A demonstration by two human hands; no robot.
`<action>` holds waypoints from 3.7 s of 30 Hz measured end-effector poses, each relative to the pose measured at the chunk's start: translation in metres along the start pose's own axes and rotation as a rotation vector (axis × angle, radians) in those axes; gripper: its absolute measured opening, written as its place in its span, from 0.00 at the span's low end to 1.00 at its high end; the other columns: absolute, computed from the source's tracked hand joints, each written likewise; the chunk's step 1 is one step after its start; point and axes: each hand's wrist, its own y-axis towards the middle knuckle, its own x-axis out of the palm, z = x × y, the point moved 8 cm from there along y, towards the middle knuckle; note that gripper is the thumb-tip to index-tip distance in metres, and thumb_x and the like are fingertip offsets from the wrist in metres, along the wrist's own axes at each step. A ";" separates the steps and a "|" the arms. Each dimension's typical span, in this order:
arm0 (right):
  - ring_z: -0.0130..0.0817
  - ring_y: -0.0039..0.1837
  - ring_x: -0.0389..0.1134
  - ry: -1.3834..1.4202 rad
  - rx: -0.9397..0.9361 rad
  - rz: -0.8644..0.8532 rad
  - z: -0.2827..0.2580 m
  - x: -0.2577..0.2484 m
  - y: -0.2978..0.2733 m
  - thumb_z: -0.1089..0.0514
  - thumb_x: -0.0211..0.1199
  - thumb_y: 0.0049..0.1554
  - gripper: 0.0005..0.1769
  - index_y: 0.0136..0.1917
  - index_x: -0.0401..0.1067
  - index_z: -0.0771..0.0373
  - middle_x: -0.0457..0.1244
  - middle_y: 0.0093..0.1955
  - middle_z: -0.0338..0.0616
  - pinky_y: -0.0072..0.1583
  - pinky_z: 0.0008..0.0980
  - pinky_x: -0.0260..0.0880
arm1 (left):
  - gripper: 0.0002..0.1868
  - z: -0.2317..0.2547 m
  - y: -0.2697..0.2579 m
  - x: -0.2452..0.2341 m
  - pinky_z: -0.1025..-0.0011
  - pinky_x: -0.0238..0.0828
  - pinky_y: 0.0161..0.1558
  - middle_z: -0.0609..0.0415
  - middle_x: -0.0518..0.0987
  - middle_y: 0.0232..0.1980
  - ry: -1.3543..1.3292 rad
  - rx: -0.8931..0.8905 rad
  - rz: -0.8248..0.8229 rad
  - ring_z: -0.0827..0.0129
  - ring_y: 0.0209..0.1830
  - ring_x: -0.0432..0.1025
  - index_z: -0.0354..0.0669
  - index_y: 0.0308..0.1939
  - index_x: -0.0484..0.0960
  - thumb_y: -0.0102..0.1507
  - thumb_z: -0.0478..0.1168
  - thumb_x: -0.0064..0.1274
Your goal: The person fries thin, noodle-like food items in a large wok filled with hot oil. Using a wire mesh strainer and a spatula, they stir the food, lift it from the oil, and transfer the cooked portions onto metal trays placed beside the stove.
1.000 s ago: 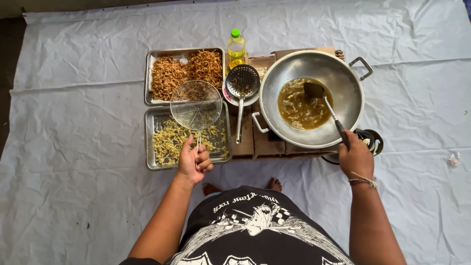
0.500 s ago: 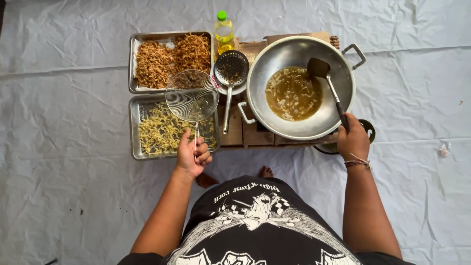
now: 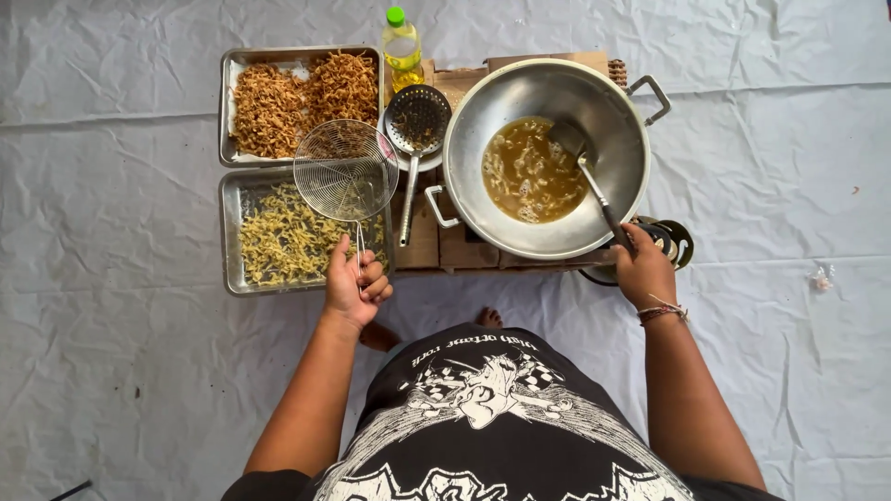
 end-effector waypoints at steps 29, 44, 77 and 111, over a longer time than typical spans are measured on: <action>0.33 0.23 0.57 0.686 0.084 -0.213 0.000 0.053 -0.024 0.64 0.59 0.61 0.22 0.68 0.69 0.65 0.58 0.28 0.47 0.25 0.31 0.61 | 0.28 -0.010 0.002 -0.004 0.70 0.45 0.16 0.67 0.46 0.15 0.000 0.010 0.017 0.76 0.06 0.43 0.54 0.31 0.62 0.65 0.73 0.40; 0.55 0.64 0.69 0.170 -0.021 -0.188 -0.041 0.001 -0.066 0.53 0.62 0.62 0.25 0.72 0.71 0.48 0.70 0.58 0.59 0.63 0.49 0.68 | 0.28 -0.009 0.002 -0.005 0.71 0.45 0.16 0.67 0.47 0.15 0.012 -0.002 0.031 0.77 0.05 0.43 0.55 0.31 0.61 0.65 0.72 0.41; 0.62 0.66 0.67 -0.044 0.027 -0.103 -0.029 -0.005 -0.057 0.52 0.56 0.64 0.26 0.75 0.66 0.46 0.68 0.62 0.61 0.68 0.54 0.65 | 0.22 0.003 0.139 -0.029 0.72 0.44 0.19 0.70 0.46 0.15 -0.005 -0.201 -0.081 0.79 0.07 0.41 0.58 0.28 0.62 0.70 0.63 0.35; 0.60 0.69 0.64 -0.004 0.063 -0.133 -0.015 0.026 -0.062 0.51 0.54 0.63 0.28 0.77 0.62 0.46 0.65 0.69 0.57 0.70 0.55 0.63 | 0.22 0.075 0.037 0.127 0.67 0.68 0.48 0.46 0.76 0.50 0.621 0.668 0.167 0.62 0.50 0.72 0.46 0.63 0.72 0.68 0.51 0.50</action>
